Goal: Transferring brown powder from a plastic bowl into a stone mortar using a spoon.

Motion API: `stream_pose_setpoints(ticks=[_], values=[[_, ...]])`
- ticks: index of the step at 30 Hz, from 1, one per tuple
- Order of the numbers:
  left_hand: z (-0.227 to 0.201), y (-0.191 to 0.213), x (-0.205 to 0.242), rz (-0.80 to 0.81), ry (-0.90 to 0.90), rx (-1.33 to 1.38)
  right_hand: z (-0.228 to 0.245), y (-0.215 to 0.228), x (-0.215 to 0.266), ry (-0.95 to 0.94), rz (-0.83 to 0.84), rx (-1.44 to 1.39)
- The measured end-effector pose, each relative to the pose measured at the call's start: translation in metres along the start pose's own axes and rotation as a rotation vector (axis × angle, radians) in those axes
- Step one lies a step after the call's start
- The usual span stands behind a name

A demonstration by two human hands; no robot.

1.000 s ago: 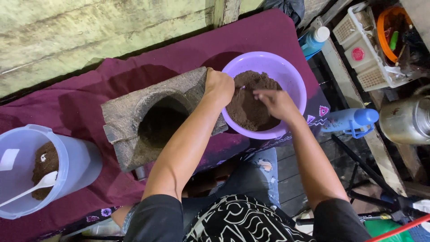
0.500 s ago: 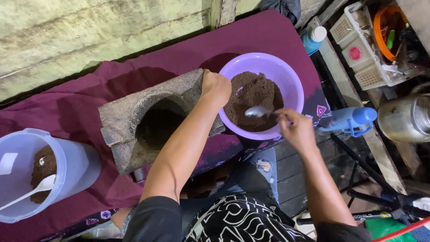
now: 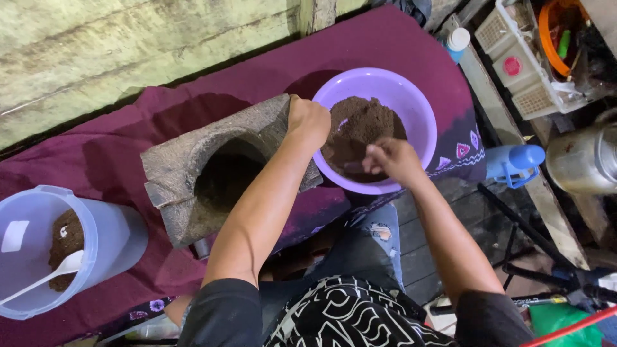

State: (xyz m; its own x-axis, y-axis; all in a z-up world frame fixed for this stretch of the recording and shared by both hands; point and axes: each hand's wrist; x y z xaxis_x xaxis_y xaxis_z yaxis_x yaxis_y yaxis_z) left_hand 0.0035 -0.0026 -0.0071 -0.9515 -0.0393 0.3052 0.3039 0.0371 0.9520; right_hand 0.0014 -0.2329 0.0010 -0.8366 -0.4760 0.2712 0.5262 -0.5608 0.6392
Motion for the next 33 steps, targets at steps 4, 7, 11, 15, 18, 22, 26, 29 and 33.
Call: stream_pose_setpoints(ticks=[4,7,11,15,18,22,26,29,33], values=[[-0.001,0.007,0.009,0.01,0.005,0.003,-0.024,0.017,-0.027,0.034,-0.194,-0.092],[0.0,0.004,0.004,-0.004,-0.003,-0.006,-0.015,0.04,-0.019,0.051,-0.315,-0.018],[0.0,0.006,0.006,-0.003,0.0,0.011,-0.014,0.032,-0.011,0.034,-0.057,-0.03],[0.0,-0.003,0.003,0.004,0.004,0.017,-0.038,0.031,-0.019,-0.003,-0.214,-0.142],[-0.001,0.009,0.007,-0.014,0.035,0.007,-0.036,0.039,-0.018,0.074,-0.331,-0.197],[0.005,0.017,0.023,-0.15,-0.007,0.06,-0.017,0.053,-0.002,0.132,-0.397,-0.349],[0.03,0.019,0.066,-0.588,-0.184,0.344,0.014,0.07,0.012,0.299,-0.559,-0.209],[0.05,0.034,0.131,-0.705,-0.214,0.407,0.035,0.073,0.014,0.502,-0.663,0.042],[0.087,0.023,0.206,-0.856,-0.074,0.401,0.064,0.065,0.017,0.697,-0.689,0.146]])
Point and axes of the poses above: each hand's wrist, its own x-axis away from the middle knuckle, its own y-axis out of the back of the hand, z = x × y, and after that the axes turned 13 degrees about x, right-handed
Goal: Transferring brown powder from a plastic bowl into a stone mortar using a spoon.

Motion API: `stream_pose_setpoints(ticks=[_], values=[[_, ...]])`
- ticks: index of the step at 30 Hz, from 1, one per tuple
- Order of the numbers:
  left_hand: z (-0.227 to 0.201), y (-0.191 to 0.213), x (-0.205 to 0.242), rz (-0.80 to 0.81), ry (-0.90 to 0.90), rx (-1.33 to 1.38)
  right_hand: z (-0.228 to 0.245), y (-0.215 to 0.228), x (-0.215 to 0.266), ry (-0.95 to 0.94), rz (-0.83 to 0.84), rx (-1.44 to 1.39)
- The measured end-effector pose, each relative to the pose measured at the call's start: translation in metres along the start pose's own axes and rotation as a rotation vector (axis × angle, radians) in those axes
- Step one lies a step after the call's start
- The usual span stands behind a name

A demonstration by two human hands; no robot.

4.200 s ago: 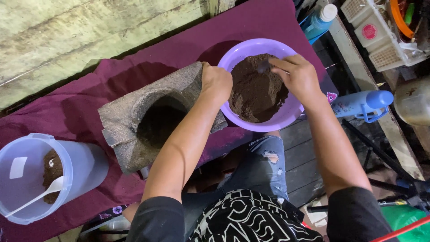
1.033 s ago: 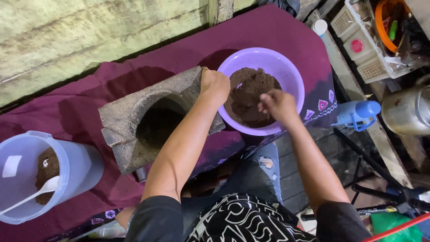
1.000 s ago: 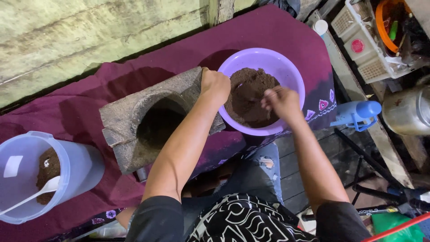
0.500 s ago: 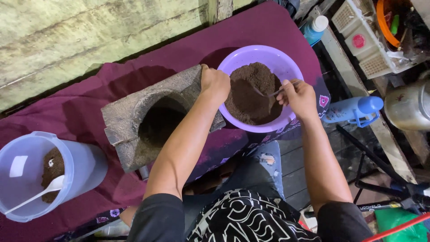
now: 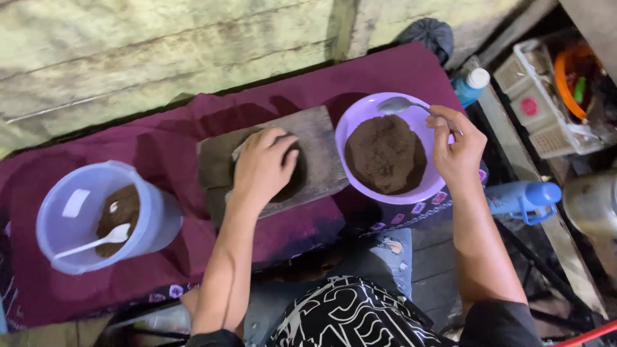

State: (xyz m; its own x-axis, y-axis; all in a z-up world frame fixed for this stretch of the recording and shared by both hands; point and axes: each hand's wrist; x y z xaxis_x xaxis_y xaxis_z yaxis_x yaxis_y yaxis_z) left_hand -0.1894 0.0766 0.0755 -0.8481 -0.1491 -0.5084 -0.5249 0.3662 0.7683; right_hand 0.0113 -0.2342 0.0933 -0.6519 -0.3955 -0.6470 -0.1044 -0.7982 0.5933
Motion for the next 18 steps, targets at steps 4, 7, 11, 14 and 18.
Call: stream_pose_setpoints(ticks=[4,7,11,14,18], values=[[0.029,0.042,0.05,-0.067,0.151,-0.07,0.043,-0.025,-0.017,0.086,0.053,-0.083],[0.043,0.055,0.075,-0.086,0.235,-0.067,0.081,-0.051,-0.027,0.126,0.147,-0.128],[0.046,0.055,0.089,-0.182,0.202,-0.059,0.131,-0.092,-0.034,0.296,0.381,-0.307],[0.052,0.044,0.094,-0.235,0.209,-0.042,0.147,-0.132,-0.039,0.44,0.516,-0.369],[0.051,0.04,0.097,-0.214,0.271,-0.025,0.172,-0.165,-0.039,0.757,0.543,-0.266]])
Point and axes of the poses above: each hand's wrist, its own x-axis away from the middle knuckle, its own y-axis out of the back of the hand, z = x × y, and after that the axes turned 13 degrees about x, right-handed
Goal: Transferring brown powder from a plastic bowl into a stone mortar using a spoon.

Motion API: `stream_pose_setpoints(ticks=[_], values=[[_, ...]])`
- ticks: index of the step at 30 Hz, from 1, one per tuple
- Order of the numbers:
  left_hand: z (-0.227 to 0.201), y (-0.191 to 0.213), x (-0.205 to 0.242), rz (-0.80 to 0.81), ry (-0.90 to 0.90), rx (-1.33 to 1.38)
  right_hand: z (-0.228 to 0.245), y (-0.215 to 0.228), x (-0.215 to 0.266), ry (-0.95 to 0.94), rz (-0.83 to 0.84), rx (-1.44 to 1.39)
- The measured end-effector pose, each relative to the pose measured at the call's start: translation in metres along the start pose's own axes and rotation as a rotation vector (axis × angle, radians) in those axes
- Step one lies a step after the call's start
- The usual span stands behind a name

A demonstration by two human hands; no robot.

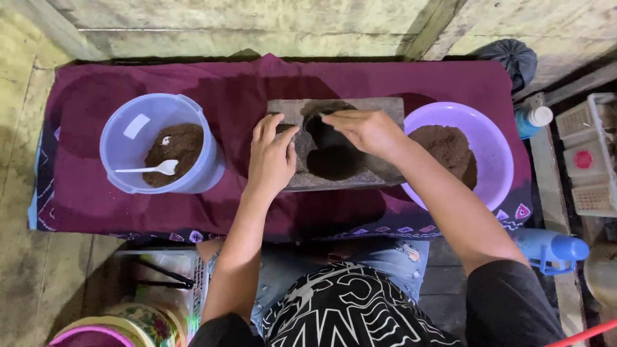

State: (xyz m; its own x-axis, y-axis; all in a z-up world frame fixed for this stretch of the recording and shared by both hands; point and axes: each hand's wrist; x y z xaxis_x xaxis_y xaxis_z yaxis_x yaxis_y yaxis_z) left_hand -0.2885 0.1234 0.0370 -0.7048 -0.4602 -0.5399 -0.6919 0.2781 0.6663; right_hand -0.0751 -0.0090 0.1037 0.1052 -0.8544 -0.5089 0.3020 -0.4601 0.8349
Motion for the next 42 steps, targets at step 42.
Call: stream_pose_setpoints(ticks=[42], values=[[-0.002,0.005,0.001,0.115,0.104,-0.018,-0.001,-0.013,0.022,-0.125,0.44,0.025]])
Point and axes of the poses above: each hand's wrist, its own x-axis away from the middle knuckle, its own y-axis out of the back of the hand, z = x × y, and after that the axes turned 13 degrees about x, right-handed
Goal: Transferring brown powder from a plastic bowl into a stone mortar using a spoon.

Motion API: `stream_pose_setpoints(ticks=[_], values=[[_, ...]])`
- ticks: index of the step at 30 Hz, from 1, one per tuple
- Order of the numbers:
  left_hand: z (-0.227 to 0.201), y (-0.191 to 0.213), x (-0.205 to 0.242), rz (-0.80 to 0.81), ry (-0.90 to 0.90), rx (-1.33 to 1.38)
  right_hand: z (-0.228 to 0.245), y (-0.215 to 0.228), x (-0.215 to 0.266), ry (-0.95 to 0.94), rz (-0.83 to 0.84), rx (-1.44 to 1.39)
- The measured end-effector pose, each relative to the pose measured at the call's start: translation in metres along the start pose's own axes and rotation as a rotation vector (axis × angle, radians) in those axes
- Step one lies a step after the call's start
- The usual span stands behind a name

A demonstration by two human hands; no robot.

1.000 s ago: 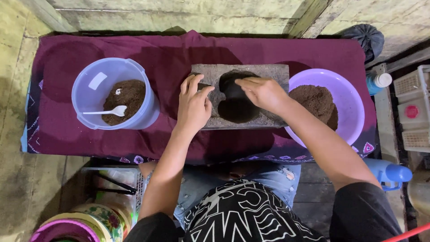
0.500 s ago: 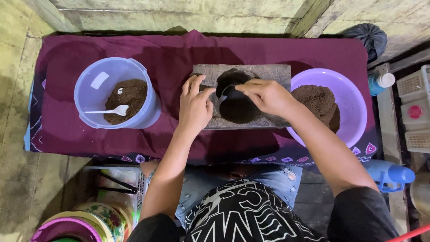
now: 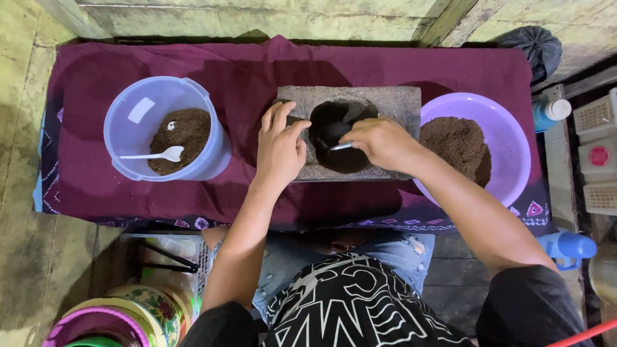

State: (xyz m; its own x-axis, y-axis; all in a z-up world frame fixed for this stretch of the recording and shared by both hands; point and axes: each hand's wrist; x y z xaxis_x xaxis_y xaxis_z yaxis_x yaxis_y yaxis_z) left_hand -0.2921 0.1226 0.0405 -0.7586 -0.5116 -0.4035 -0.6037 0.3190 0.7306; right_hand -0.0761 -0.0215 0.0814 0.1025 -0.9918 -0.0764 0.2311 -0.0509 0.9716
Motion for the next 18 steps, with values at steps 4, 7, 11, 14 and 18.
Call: stream_pose_setpoints(ticks=[4,7,11,14,18], values=[[0.001,-0.001,0.001,0.028,0.029,-0.007,0.006,-0.008,0.007,0.022,0.055,-0.009],[0.001,-0.002,0.0,0.036,0.031,-0.005,-0.013,-0.018,0.01,0.025,0.1,0.287],[0.003,-0.004,0.001,0.015,0.029,0.004,0.002,0.009,0.006,-0.001,0.086,0.289],[0.003,-0.004,0.002,0.008,0.013,0.005,-0.007,-0.01,0.006,0.003,0.144,0.337],[0.002,-0.004,0.002,-0.015,-0.006,-0.006,-0.001,0.007,-0.001,-0.001,0.136,0.337]])
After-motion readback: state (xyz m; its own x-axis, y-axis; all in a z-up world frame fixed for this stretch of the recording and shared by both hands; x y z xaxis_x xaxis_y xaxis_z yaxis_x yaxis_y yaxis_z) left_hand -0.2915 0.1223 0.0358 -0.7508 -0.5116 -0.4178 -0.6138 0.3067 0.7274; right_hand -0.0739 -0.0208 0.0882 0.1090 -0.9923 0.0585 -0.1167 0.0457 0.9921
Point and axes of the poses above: each hand's wrist, its own x-axis away from the middle knuckle, its own y-axis out of the back of the hand, z = x × y, and after that the axes turned 13 degrees about x, right-handed
